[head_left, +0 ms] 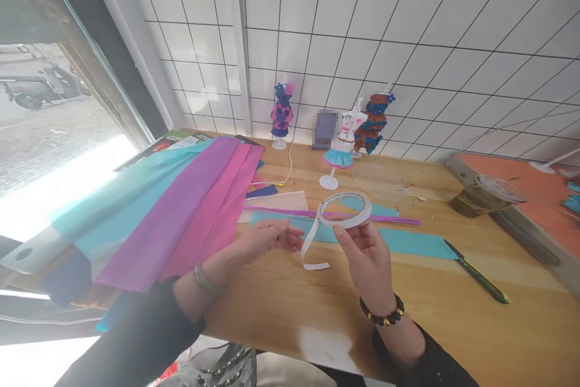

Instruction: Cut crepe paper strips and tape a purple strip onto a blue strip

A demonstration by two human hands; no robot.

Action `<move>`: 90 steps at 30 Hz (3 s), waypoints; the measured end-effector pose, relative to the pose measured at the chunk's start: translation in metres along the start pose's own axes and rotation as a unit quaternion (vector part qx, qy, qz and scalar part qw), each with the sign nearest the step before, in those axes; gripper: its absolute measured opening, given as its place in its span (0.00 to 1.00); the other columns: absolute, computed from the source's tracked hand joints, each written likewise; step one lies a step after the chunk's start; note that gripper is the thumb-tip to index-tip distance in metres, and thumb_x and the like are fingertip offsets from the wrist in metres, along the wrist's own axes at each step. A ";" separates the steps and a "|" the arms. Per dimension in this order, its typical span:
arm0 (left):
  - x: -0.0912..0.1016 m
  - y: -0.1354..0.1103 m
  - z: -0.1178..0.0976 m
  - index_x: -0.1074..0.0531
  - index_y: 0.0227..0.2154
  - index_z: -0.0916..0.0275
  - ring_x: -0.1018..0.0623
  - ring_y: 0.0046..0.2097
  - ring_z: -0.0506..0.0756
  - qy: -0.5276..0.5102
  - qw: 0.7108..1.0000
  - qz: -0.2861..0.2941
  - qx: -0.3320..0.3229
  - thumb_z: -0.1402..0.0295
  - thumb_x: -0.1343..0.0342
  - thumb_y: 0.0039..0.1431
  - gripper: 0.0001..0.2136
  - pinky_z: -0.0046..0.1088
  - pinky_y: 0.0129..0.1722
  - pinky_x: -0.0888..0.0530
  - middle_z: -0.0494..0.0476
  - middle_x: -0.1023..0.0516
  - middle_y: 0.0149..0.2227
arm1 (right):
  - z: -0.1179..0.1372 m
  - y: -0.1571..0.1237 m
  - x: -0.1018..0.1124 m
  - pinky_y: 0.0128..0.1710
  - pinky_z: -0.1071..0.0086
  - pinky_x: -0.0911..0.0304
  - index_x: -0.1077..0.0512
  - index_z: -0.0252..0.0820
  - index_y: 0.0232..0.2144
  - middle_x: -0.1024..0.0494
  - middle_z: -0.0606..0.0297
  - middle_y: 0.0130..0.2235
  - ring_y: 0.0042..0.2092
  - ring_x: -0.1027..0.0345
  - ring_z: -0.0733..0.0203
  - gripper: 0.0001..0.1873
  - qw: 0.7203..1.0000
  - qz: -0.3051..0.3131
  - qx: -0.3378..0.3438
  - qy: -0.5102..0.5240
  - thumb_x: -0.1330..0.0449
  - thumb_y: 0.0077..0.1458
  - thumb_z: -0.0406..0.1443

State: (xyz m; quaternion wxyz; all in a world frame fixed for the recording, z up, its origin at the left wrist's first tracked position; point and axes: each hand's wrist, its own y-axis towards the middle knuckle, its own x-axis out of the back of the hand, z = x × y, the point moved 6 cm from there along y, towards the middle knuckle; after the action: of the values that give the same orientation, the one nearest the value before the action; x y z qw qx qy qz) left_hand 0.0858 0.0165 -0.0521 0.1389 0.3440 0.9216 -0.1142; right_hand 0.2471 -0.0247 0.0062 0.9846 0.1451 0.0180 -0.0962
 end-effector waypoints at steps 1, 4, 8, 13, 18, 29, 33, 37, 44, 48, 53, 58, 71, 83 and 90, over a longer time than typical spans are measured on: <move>-0.004 -0.001 0.002 0.27 0.38 0.68 0.24 0.38 0.57 -0.024 0.999 0.019 0.016 0.54 0.52 0.56 0.20 0.34 0.40 0.30 0.63 0.22 0.35 | -0.001 0.000 -0.002 0.47 0.60 0.38 0.34 0.45 0.38 0.27 0.61 0.43 0.45 0.33 0.58 0.11 1.000 0.006 0.003 -0.001 0.41 0.50 0.36; -0.013 -0.005 0.006 0.28 0.39 0.66 0.24 0.30 0.53 -0.056 0.995 0.058 0.066 0.55 0.52 0.56 0.19 0.28 0.31 0.30 0.61 0.22 0.31 | -0.002 -0.001 -0.007 0.46 0.59 0.38 0.34 0.45 0.38 0.26 0.60 0.43 0.45 0.33 0.58 0.11 1.000 0.019 0.017 -0.010 0.41 0.50 0.36; -0.017 -0.011 0.009 0.30 0.43 0.65 0.32 0.20 0.47 -0.079 0.986 0.091 0.118 0.55 0.54 0.58 0.19 0.23 0.19 0.38 0.59 0.23 0.27 | -0.001 -0.002 -0.008 0.46 0.60 0.38 0.33 0.45 0.37 0.26 0.60 0.42 0.44 0.33 0.58 0.10 0.999 0.026 0.027 -0.009 0.41 0.50 0.36; -0.029 -0.013 0.013 0.32 0.44 0.68 0.27 0.26 0.51 -0.139 0.962 0.189 0.139 0.55 0.52 0.56 0.21 0.25 0.24 0.35 0.61 0.24 0.29 | -0.003 -0.005 -0.012 0.43 0.63 0.36 0.32 0.44 0.37 0.27 0.61 0.39 0.40 0.33 0.61 0.10 0.998 0.055 0.040 -0.015 0.40 0.49 0.34; -0.033 -0.013 0.011 0.32 0.37 0.67 0.29 0.26 0.51 -0.181 0.959 0.187 0.115 0.57 0.51 0.56 0.16 0.27 0.25 0.35 0.57 0.28 0.25 | -0.004 -0.008 -0.014 0.42 0.64 0.36 0.33 0.45 0.35 0.28 0.62 0.38 0.41 0.34 0.61 0.09 0.996 0.069 0.063 -0.013 0.40 0.49 0.32; -0.025 -0.014 0.011 0.38 0.29 0.64 0.34 0.22 0.46 -0.161 0.971 0.139 0.111 0.64 0.45 0.53 0.09 0.21 0.20 0.42 0.51 0.33 0.23 | -0.002 -0.013 -0.001 0.45 0.58 0.40 0.38 0.46 0.32 0.30 0.64 0.37 0.42 0.35 0.60 0.09 0.995 0.072 0.053 0.045 0.41 0.48 0.31; -0.019 -0.013 0.013 0.38 0.29 0.64 0.30 0.24 0.48 -0.130 0.976 0.120 0.125 0.65 0.42 0.49 0.11 0.21 0.19 0.40 0.52 0.30 0.26 | -0.006 -0.020 0.017 0.40 0.61 0.40 0.40 0.46 0.29 0.32 0.65 0.35 0.40 0.36 0.60 0.10 0.997 0.060 0.029 0.040 0.41 0.47 0.32; -0.015 -0.017 0.013 0.37 0.29 0.64 0.37 0.17 0.42 -0.053 0.979 0.108 0.166 0.64 0.41 0.47 0.12 0.19 0.14 0.47 0.49 0.31 0.22 | -0.007 -0.033 0.044 0.34 0.66 0.42 0.43 0.45 0.26 0.34 0.66 0.31 0.35 0.39 0.61 0.10 0.998 0.058 0.009 -0.002 0.42 0.48 0.33; -0.010 -0.020 0.019 0.36 0.29 0.63 0.43 0.15 0.43 0.156 0.955 0.136 0.213 0.60 0.42 0.47 0.13 0.19 0.13 0.49 0.45 0.32 0.18 | 0.001 -0.054 0.093 0.32 0.66 0.42 0.43 0.45 0.24 0.33 0.64 0.30 0.33 0.40 0.61 0.07 0.958 0.186 0.038 -0.215 0.49 0.53 0.33; -0.006 -0.018 0.023 0.36 0.30 0.62 0.39 0.16 0.45 0.292 0.927 0.126 0.200 0.62 0.47 0.49 0.09 0.19 0.14 0.44 0.45 0.32 0.17 | -0.007 -0.056 0.117 0.36 0.65 0.40 0.40 0.45 0.24 0.30 0.63 0.33 0.39 0.37 0.59 0.07 0.902 0.201 0.065 -0.377 0.50 0.50 0.29; -0.001 -0.014 0.020 0.36 0.32 0.62 0.32 0.20 0.48 0.394 0.901 0.082 0.163 0.63 0.51 0.51 0.08 0.20 0.18 0.39 0.46 0.30 0.18 | -0.020 -0.053 0.140 0.37 0.63 0.38 0.40 0.45 0.24 0.28 0.62 0.35 0.41 0.36 0.57 0.08 0.856 0.183 0.057 -0.480 0.52 0.45 0.26; -0.003 -0.013 0.009 0.35 0.35 0.62 0.30 0.23 0.49 0.429 0.895 0.056 0.112 0.62 0.54 0.54 0.10 0.22 0.25 0.36 0.45 0.31 0.18 | -0.014 -0.049 0.148 0.42 0.53 0.39 0.31 0.46 0.25 0.25 0.62 0.39 0.46 0.37 0.52 0.12 0.817 0.205 0.090 -0.531 0.52 0.47 0.27; -0.001 -0.020 -0.011 0.31 0.39 0.56 0.29 0.31 0.54 0.634 0.772 -0.039 0.007 0.63 0.59 0.59 0.13 0.26 0.30 0.39 0.52 0.26 0.27 | -0.015 -0.020 -0.022 0.42 0.59 0.38 0.33 0.41 0.41 0.26 0.58 0.41 0.43 0.34 0.56 0.11 0.823 0.267 0.131 -0.485 0.48 0.55 0.32; 0.024 -0.020 -0.016 0.44 0.53 0.61 0.35 0.19 0.48 0.399 0.903 -0.156 0.022 0.58 0.53 0.56 0.23 0.22 0.20 0.39 0.48 0.27 0.22 | -0.029 -0.019 -0.030 0.30 0.70 0.41 0.30 0.40 0.30 0.28 0.62 0.28 0.31 0.34 0.62 0.11 0.781 0.243 0.171 -0.549 0.52 0.58 0.32; 0.011 -0.019 -0.025 0.34 0.47 0.56 0.31 0.42 0.56 0.526 0.841 -0.100 -0.082 0.56 0.44 0.49 0.22 0.31 0.42 0.35 0.57 0.29 0.43 | -0.028 -0.029 -0.030 0.31 0.69 0.43 0.30 0.40 0.34 0.28 0.60 0.31 0.32 0.37 0.60 0.12 0.749 0.236 0.254 -0.565 0.53 0.59 0.32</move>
State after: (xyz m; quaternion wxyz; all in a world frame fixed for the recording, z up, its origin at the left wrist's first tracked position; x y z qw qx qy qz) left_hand 0.0611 0.0165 -0.0301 -0.3512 0.2457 0.8916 0.1462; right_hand 0.2114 -0.0384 -0.0272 0.7333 0.3086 -0.6013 0.0737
